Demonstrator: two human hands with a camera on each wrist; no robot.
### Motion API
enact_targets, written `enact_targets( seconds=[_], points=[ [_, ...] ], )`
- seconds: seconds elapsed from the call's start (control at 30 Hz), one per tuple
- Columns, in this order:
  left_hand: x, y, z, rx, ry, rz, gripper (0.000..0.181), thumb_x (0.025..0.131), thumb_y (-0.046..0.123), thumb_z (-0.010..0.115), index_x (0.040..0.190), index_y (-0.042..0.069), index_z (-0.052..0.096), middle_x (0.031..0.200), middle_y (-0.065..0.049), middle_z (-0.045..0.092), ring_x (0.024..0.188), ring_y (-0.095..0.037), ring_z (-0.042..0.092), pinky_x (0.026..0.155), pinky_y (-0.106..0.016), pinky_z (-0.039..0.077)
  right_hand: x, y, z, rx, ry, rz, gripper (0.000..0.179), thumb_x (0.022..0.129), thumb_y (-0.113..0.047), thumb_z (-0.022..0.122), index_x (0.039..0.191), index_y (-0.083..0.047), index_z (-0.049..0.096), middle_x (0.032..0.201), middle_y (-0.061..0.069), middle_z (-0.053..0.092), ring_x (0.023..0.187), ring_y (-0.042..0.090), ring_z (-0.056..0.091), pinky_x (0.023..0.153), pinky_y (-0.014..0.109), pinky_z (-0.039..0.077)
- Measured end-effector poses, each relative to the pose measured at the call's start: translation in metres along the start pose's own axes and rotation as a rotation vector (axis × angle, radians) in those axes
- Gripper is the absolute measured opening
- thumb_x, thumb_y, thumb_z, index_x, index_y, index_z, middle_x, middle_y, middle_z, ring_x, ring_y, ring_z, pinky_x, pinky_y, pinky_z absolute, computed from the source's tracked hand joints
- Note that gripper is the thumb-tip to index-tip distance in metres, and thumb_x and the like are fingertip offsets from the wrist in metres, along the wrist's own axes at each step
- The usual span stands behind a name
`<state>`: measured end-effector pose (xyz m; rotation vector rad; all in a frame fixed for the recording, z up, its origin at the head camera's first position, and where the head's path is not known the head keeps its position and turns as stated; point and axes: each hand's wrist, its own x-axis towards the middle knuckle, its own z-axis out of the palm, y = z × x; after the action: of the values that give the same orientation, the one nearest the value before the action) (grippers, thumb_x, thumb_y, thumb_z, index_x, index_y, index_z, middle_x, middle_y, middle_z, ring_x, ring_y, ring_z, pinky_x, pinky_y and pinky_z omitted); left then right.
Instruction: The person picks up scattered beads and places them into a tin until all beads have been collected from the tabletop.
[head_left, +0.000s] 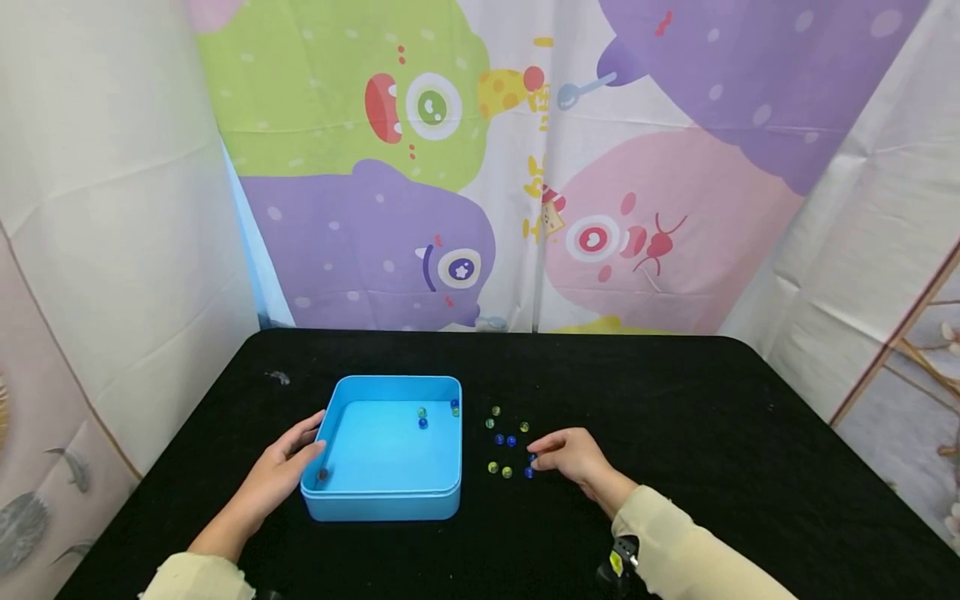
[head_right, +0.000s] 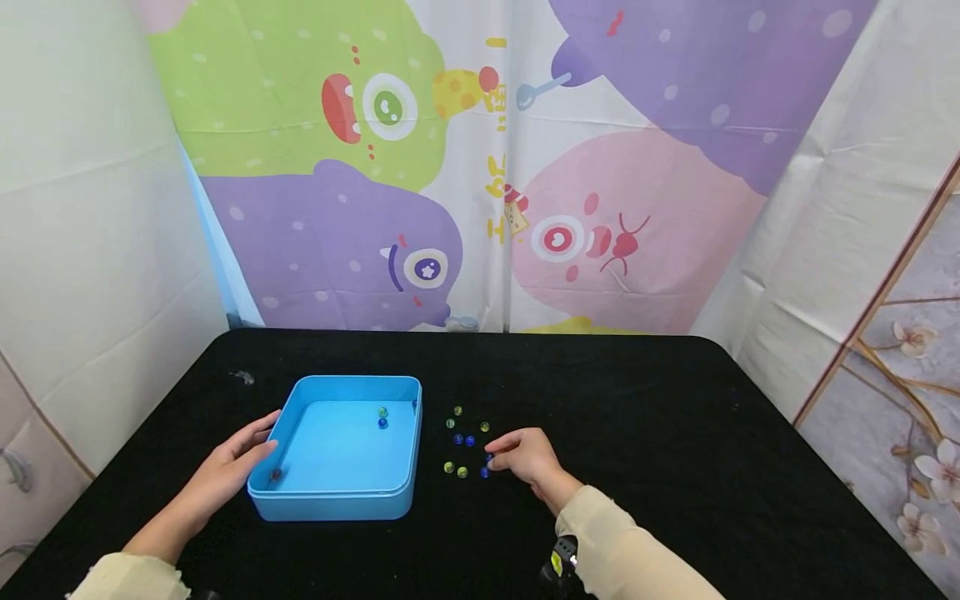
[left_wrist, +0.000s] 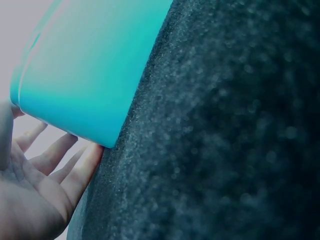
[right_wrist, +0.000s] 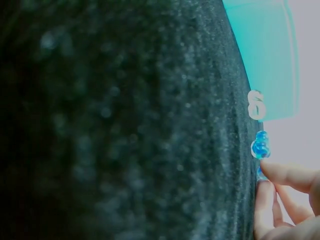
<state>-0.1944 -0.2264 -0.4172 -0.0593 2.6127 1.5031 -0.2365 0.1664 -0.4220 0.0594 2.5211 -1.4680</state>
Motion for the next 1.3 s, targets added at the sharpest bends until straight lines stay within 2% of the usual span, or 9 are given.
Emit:
enact_targets(
  seconds=[0.17,0.43,0.57,0.8,1.3],
  points=[
    [0.0,-0.001,0.0,-0.003,0.001,-0.003,0.061,0.098,0.036,0.04,0.149,0.01,0.018,0.143,-0.028,0.026,0.125,-0.049,0.031,0.094,-0.061,0.036,0.0,-0.002,0.001,0.115,-0.001,0.01,0.021,0.076,-0.003,0.072,0.096,-0.002,0.07,0.102,0.007,0.067,0.095,0.024,0.061,0.09,0.049,0.044],
    [-0.001,0.0,0.0,-0.005,-0.001,-0.007,0.061,0.098,0.038,0.04,0.149,0.011,0.018,0.143,-0.028,0.027,0.125,-0.049,0.031,0.094,-0.061,0.036,0.002,-0.008,0.005,0.236,0.01,-0.006,0.023,0.077,-0.004,0.071,0.099,-0.001,0.069,0.101,0.009,0.066,0.094,0.023,0.061,0.091,0.047,0.044],
    [0.0,0.001,0.0,-0.008,-0.004,-0.002,0.061,0.099,0.037,0.04,0.149,0.01,0.018,0.143,-0.028,0.027,0.125,-0.049,0.032,0.093,-0.061,0.037,0.003,-0.01,0.007,0.257,0.017,-0.016,0.024,0.077,-0.005,0.071,0.101,0.0,0.068,0.104,0.009,0.066,0.096,0.023,0.06,0.092,0.047,0.043],
    [0.001,0.001,-0.001,-0.006,-0.011,0.002,0.06,0.099,0.035,0.04,0.149,0.009,0.018,0.142,-0.029,0.027,0.124,-0.049,0.032,0.092,-0.06,0.039,0.007,-0.014,0.014,0.283,0.032,-0.025,0.024,0.079,-0.006,0.071,0.101,0.001,0.068,0.097,0.008,0.067,0.09,0.021,0.063,0.09,0.044,0.046],
    [0.0,0.002,-0.001,-0.006,-0.01,-0.009,0.059,0.099,0.035,0.04,0.149,0.01,0.018,0.142,-0.028,0.027,0.124,-0.049,0.032,0.092,-0.06,0.038,0.012,-0.026,0.026,0.325,0.06,-0.062,0.025,0.081,-0.008,0.07,0.104,0.001,0.067,0.096,0.006,0.068,0.087,0.018,0.062,0.088,0.042,0.046]
  ],
)
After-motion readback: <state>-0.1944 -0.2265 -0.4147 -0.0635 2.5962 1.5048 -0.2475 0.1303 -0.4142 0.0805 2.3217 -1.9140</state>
